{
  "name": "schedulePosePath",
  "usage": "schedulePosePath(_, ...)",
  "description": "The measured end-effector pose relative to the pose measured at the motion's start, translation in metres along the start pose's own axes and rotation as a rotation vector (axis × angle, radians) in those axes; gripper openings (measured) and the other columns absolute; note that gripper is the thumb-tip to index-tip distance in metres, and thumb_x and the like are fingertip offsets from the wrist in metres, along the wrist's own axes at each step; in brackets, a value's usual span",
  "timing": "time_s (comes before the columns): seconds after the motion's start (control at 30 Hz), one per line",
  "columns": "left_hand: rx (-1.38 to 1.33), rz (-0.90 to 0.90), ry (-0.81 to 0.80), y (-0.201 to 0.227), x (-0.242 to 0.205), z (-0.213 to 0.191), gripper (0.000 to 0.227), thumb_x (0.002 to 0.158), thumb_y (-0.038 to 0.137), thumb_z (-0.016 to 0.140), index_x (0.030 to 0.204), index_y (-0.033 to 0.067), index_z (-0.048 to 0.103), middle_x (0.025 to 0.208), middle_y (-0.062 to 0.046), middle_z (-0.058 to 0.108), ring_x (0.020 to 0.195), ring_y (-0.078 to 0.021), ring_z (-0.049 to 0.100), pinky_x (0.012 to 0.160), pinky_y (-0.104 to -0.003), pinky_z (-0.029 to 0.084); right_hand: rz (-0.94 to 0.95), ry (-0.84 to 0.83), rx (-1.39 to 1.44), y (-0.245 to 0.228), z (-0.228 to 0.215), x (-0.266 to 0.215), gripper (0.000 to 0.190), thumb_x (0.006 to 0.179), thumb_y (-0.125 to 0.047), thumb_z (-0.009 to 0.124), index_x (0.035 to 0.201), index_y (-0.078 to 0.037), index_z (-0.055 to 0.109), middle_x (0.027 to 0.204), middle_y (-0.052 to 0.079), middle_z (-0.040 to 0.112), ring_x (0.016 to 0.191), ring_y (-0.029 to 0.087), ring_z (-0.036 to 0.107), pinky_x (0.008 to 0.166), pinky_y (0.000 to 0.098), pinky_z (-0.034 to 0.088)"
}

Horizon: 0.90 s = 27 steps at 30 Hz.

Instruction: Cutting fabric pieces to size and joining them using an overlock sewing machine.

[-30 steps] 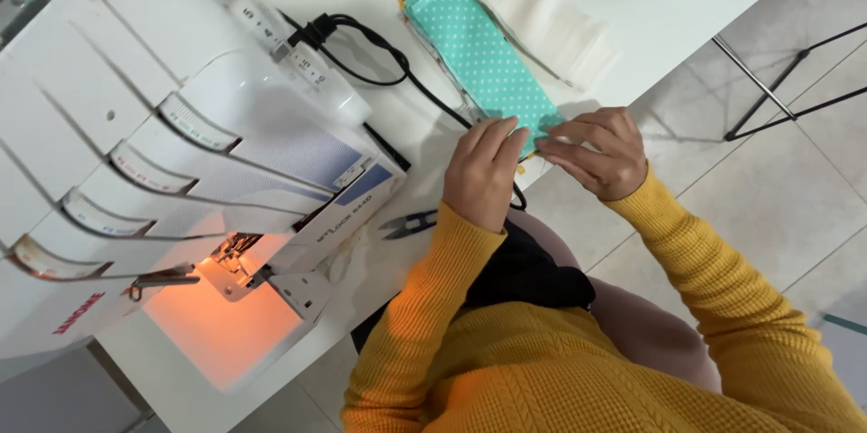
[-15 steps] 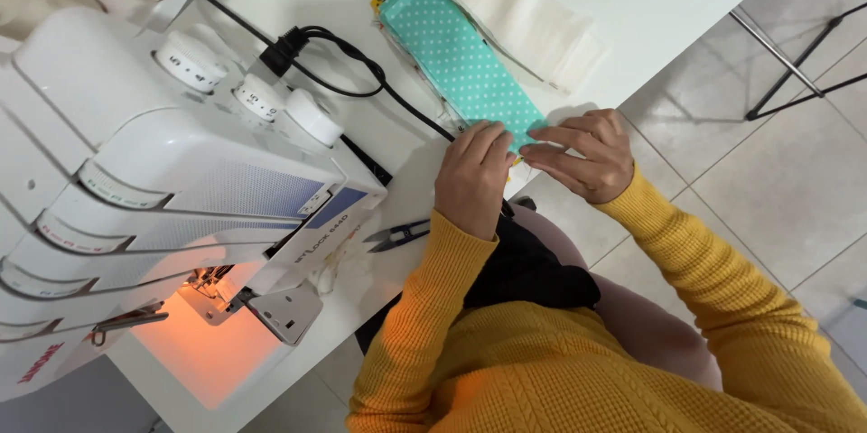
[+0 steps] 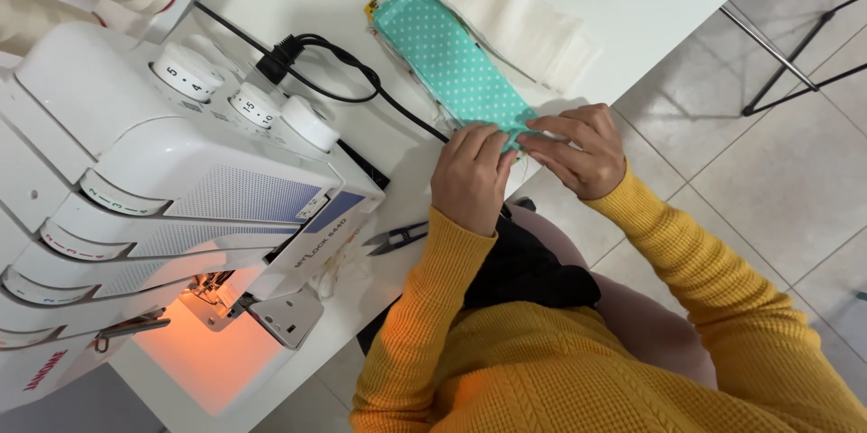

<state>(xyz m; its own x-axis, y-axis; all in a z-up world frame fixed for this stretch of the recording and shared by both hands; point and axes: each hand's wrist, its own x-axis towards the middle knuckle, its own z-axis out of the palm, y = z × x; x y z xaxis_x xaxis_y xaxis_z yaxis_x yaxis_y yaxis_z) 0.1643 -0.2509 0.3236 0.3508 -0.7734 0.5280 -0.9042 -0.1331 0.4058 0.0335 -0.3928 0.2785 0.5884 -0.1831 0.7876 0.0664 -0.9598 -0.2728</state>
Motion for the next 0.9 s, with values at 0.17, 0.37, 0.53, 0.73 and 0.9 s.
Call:
schedulePosePath(0.17, -0.024, -0.003, 0.032, -0.003, 0.002, 0.003, 0.014, 0.09, 0.008, 0.076, 0.1, 0.0029, 0.069, 0.108, -0.008, 0.07, 0.109, -0.0274, 0.065, 0.096, -0.038, 0.053, 0.021, -0.01, 0.011, -0.001, 0.001, 0.001, 0.02, 0.088, -0.013, 0.084, 0.107, -0.01, 0.079, 0.118, 0.003, 0.072, 0.096, 0.021, 0.06, 0.087, 0.0346, 0.045)
schedulePosePath(0.37, -0.128, -0.073, 0.095, -0.006, 0.014, -0.009, 0.011, 0.095, 0.006, 0.072, 0.104, 0.0061, 0.066, 0.102, -0.007, 0.072, 0.1, -0.0278, 0.068, 0.088, -0.038, 0.055, -0.016, 0.027, 0.061, 0.025, -0.006, 0.006, 0.015, 0.087, -0.019, 0.084, 0.095, -0.012, 0.074, 0.114, 0.004, 0.074, 0.099, 0.021, 0.064, 0.087, 0.0359, 0.046)
schedulePosePath(0.53, -0.421, -0.191, 0.254, 0.023, 0.023, -0.07, 0.008, 0.104, 0.004, 0.062, 0.112, 0.0045, 0.06, 0.112, -0.009, 0.076, 0.104, -0.0226, 0.075, 0.092, -0.031, 0.058, 0.096, -0.069, -0.196, 0.062, -0.024, 0.041, 0.014, 0.101, -0.015, 0.081, 0.114, -0.011, 0.079, 0.114, 0.003, 0.076, 0.115, 0.021, 0.066, 0.1, 0.0355, 0.048)
schedulePosePath(0.73, -0.569, -0.375, 0.077, 0.042, -0.068, -0.185, 0.012, 0.091, -0.001, 0.074, 0.102, -0.0013, 0.069, 0.097, -0.009, 0.074, 0.09, -0.0147, 0.073, 0.084, -0.028, 0.061, -0.014, -0.205, -0.139, 0.05, -0.032, 0.06, 0.012, 0.095, -0.019, 0.083, 0.106, -0.013, 0.079, 0.106, -0.001, 0.078, 0.115, 0.016, 0.068, 0.101, 0.0365, 0.047)
schedulePosePath(0.9, -0.471, -0.517, -0.027, -0.064, -0.224, -0.283, 0.016, 0.086, -0.005, 0.071, 0.099, 0.0024, 0.072, 0.1, -0.012, 0.078, 0.088, -0.0169, 0.077, 0.074, -0.03, 0.064, 0.011, -0.152, -0.117, 0.073, -0.009, 0.06, 0.009, 0.099, -0.018, 0.083, 0.107, -0.012, 0.079, 0.106, 0.002, 0.077, 0.104, 0.017, 0.07, 0.096, 0.037, 0.051)
